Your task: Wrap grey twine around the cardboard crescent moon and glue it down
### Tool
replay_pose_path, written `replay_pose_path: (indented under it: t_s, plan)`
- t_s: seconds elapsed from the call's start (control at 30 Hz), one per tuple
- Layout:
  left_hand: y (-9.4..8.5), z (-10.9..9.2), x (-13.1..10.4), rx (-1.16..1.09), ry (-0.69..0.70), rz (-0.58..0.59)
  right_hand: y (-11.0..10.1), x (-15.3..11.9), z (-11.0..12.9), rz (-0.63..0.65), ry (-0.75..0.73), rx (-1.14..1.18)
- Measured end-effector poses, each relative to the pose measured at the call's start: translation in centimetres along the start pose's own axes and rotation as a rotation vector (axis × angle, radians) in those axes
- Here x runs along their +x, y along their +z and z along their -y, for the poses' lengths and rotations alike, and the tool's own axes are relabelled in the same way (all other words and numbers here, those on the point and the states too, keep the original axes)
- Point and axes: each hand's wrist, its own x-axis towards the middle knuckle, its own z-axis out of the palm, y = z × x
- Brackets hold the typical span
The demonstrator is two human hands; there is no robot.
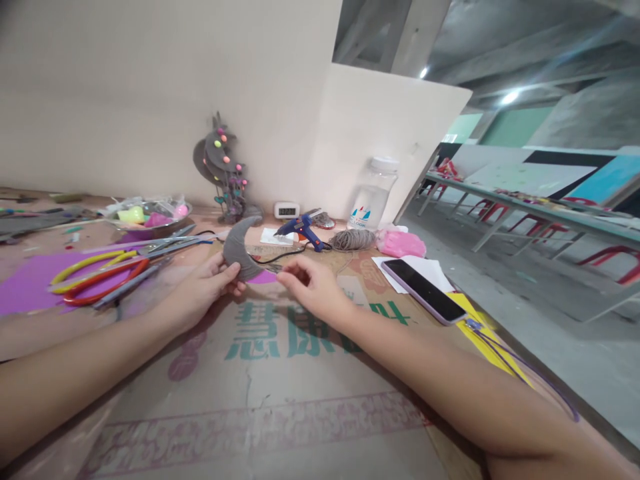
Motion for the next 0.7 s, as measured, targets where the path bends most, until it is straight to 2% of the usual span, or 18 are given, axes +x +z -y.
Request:
replay_pose_path:
  t_s: [0.1,0.23,0.4,0.53,0.6,0.7]
  plan:
    - [0.1,-0.2,-0.2,0.028,0.019,0.028,0.4,-0.4,0.3,0.067,-0.035,-0.101]
    - [0.1,-0.2,-0.4,0.191,0.062,0.045,0.4,-1.0,0.2,0.06,-0.163,-0.282]
    - [0.0,0.0,-0.6,0.374,0.191,-0.023,0.0,-1.2,0.0,0.128,-0.494,-0.665]
    - [-0.1,-0.2,-0.8,0.279,0.122,-0.032,0.1,-1.2,0.1,0.198,-0.702,-0.695]
    - [-0.2,-0.2,-0.9,0.22,0.094,-0.028,0.1,-1.3,0.4,0.205,-0.687,-0.628]
    - [-0.4,0.2,-0.8,0.158,0.062,-0.048,0.1,-1.3,0.7,0.137,-0.432,-0.452]
